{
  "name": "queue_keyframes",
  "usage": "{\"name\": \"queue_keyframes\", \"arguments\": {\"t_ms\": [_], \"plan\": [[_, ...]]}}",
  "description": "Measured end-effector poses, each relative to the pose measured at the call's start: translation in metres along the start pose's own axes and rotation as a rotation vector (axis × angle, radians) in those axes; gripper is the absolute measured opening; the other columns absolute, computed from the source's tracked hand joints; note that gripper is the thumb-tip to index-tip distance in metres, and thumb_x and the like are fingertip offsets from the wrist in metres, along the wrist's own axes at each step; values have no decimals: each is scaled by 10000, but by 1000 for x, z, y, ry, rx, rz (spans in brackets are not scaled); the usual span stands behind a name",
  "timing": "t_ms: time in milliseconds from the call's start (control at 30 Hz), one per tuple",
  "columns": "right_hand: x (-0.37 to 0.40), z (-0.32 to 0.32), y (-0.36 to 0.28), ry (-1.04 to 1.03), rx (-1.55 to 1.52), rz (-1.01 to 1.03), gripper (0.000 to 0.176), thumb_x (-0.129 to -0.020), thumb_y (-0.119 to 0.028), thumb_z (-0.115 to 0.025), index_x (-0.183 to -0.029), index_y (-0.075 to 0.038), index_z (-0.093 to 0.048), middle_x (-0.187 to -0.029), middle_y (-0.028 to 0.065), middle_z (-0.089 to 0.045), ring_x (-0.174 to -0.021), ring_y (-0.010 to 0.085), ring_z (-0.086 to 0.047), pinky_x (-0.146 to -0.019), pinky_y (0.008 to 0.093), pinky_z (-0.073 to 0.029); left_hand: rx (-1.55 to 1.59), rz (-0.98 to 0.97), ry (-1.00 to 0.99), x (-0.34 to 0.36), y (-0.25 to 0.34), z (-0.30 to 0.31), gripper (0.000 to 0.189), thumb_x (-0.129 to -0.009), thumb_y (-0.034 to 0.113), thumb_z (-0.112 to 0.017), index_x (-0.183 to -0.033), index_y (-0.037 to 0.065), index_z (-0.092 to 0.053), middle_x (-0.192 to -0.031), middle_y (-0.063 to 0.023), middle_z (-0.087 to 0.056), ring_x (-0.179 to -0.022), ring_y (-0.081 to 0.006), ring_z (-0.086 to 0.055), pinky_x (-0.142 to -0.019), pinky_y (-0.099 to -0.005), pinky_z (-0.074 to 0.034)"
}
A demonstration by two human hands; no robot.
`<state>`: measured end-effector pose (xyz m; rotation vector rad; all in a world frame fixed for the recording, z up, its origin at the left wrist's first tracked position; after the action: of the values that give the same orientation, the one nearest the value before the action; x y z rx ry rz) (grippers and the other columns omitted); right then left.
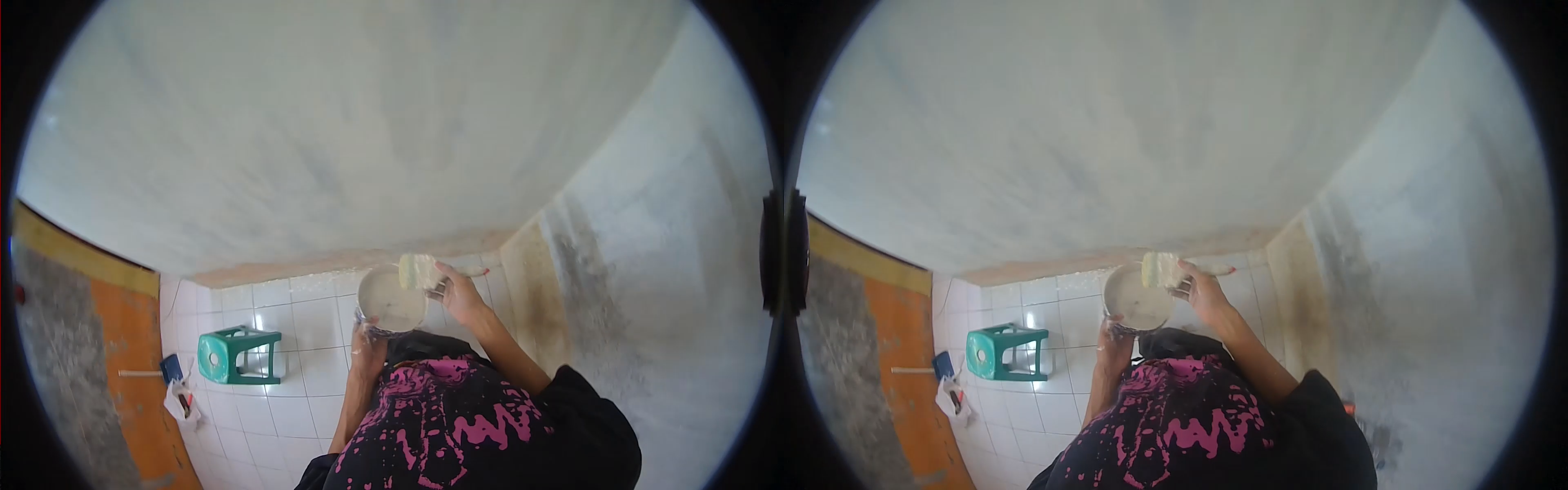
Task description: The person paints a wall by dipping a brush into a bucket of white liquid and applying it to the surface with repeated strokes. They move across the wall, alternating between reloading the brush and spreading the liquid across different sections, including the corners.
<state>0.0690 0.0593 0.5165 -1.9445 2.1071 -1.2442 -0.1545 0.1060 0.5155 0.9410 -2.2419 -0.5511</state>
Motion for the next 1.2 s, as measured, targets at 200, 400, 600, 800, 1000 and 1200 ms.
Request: {"name": "queue_keyframes", "arguments": {"t_ms": [200, 400, 600, 800, 1000, 1200], "plan": [[-32, -22, 0, -98, 136, -54, 360, -888, -263, -653, -1186, -82, -561, -1052, 43, -642, -896, 161, -645, -749, 323, -538, 83, -51, 95, -19, 7, 5, 516, -833, 12, -542, -1326, 11, -391, -1254, -190, -521, -1158, -333, -541, -949, -490, -492], [-25, -54, -31, -189, 331, -80, 346, -878, -252, -657, -1165, -71, -587, -1028, 35, -633, -890, 145, -636, -698, 287, -545, 121, -112, 154, -9, 9, -23, 562, -831, 131, -549, -1343, 8, -353, -1312, -215, -466, -1202, -348, -492, -987, -522, -442], [-12, -92, -74, -367, 583, -6, 358, -878, -234, -665, -1158, -21, -598, -1024, 61, -649, -911, 128, -625, -776, 298, -526, 59, -234, 279, 14, -8, -68, 583, -825, 134, -537, -1353, -10, -337, -1302, -221, -463, -1209, -371, -475, -993, -513, -433], [2, -118, -118, -647, 868, 34, 370, -836, -216, -710, -1120, 12, -646, -1014, 63, -673, -924, 136, -624, -810, 278, -498, 141, -370, 310, 43, -10, -139, 582, -835, 106, -560, -1367, 3, -347, -1311, -192, -484, -1200, -345, -498, -1002, -513, -428], [23, -141, -180, -807, 1176, 350, 360, -832, -185, -697, -1133, 5, -647, -1001, 163, -696, -919, 137, -660, -789, 293, -515, 192, -403, 353, 56, 3, -204, 544, -830, 42, -565, -1342, 1, -388, -1273, -171, -530, -1130, -333, -559, -926, -518, -498], [41, -148, -227, -757, 1112, 280, 298, -867, -60, -657, -1151, 14, -608, -918, 73, -680, -812, 120, -642, -665, 265, -545, 99, -544, 255, 49, 11, -222, 662, -824, 86, -544, -1425, 102, -266, -1389, -174, -401, -1254, -362, -453, -1004, -588, -418]]}}
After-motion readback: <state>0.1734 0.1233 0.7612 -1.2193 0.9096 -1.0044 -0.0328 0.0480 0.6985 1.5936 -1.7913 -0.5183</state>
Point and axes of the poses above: each hand's wrist, its own x-axis away from the middle knuckle, its own z-axis out of the back of the hand, y = z × x, the point moved 1 cm from there along -x, towards the middle knuckle
